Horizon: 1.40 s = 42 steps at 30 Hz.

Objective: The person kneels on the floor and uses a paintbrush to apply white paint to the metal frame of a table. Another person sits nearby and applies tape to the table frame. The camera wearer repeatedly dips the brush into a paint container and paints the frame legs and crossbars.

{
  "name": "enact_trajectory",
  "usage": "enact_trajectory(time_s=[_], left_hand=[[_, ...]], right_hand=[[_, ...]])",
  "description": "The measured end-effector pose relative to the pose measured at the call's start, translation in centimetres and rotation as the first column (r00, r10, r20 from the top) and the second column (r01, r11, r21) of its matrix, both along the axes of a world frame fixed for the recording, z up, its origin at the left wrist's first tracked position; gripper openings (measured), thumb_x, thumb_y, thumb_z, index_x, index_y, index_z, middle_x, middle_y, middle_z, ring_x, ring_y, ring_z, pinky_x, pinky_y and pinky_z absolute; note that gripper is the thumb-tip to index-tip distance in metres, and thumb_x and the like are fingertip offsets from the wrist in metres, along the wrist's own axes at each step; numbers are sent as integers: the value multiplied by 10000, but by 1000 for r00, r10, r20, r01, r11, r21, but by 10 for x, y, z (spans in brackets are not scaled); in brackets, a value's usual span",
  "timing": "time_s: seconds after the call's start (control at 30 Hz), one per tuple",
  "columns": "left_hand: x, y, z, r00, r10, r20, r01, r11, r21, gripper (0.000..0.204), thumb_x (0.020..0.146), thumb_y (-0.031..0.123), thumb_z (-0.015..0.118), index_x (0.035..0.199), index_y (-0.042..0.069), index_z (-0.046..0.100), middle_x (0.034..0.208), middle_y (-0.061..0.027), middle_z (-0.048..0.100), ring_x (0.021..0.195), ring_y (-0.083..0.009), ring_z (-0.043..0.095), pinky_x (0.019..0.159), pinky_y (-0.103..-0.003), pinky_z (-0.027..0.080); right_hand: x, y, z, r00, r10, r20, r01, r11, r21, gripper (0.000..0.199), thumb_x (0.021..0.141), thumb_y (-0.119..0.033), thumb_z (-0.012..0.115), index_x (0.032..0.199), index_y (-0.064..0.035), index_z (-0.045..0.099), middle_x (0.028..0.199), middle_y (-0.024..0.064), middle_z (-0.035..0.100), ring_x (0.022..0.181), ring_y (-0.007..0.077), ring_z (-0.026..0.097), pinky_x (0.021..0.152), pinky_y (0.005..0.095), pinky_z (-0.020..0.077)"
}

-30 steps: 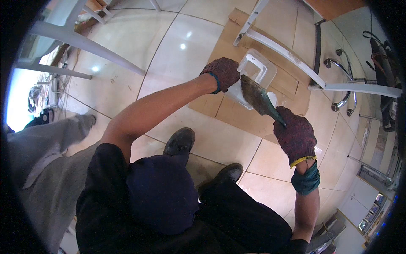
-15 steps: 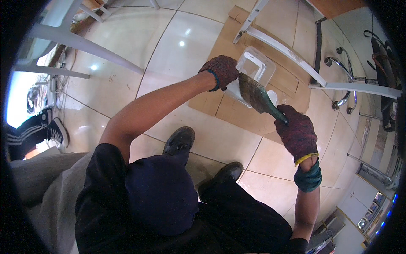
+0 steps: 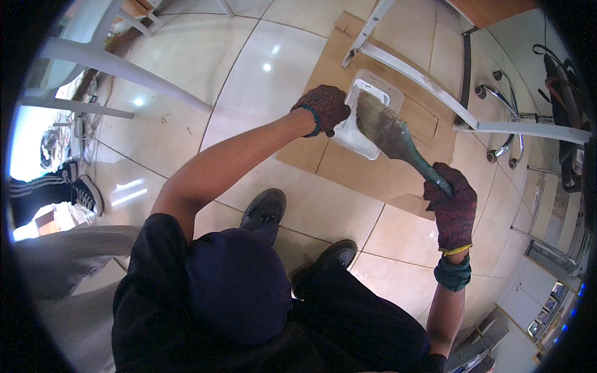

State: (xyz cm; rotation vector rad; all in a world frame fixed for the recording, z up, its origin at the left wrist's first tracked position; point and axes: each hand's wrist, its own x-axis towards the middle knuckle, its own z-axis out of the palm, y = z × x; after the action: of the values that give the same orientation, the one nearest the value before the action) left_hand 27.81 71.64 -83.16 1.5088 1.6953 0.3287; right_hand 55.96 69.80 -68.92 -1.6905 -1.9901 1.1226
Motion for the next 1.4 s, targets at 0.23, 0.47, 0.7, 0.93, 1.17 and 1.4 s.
enact_trajectory(time_s=[0.23,0.47,0.7,0.93,1.17,1.4], left_hand=[[-2,-4,13,989,79,126,-75,997,-37,372,862,252,470,908,-102,576,666,-200,625,532,-238,650,548,-352,541],[-3,-3,18,991,79,110,-77,997,-27,373,859,251,468,910,-101,577,659,-200,624,529,-237,648,553,-353,544],[-1,-4,31,996,39,80,-37,999,-26,326,829,208,443,801,-71,609,692,-193,641,592,-248,662,637,-376,536],[-1,-4,35,992,83,98,-77,995,-60,318,823,202,459,783,-77,606,692,-210,636,592,-266,659,648,-377,535],[0,-1,40,997,56,58,-52,996,-78,329,830,220,455,786,-67,611,751,-218,633,722,-267,661,730,-403,515],[-2,0,11,988,-153,-21,153,960,235,363,858,257,469,877,-87,581,611,-171,625,520,-216,646,569,-338,542]], right_hand=[[14,8,5,989,-43,-141,46,999,21,313,803,19,593,1114,-4,571,865,93,651,732,152,651,542,238,533],[22,7,-9,943,-81,-323,87,996,4,312,807,-19,632,1112,-10,567,933,101,658,722,164,651,514,229,513],[17,4,-24,917,-87,-389,113,993,44,278,817,-41,639,1087,-20,579,956,96,661,709,154,645,509,227,495],[15,7,-24,914,-112,-389,169,979,115,287,807,-71,661,1078,-21,582,875,80,653,663,126,619,496,215,474],[16,8,-24,891,-166,-424,243,961,135,286,812,-101,652,1076,-19,582,797,48,623,614,104,570,482,204,443],[10,11,-26,808,-158,-567,263,959,107,335,848,-192,628,1122,-25,533,928,78,625,680,104,540,543,244,442]])
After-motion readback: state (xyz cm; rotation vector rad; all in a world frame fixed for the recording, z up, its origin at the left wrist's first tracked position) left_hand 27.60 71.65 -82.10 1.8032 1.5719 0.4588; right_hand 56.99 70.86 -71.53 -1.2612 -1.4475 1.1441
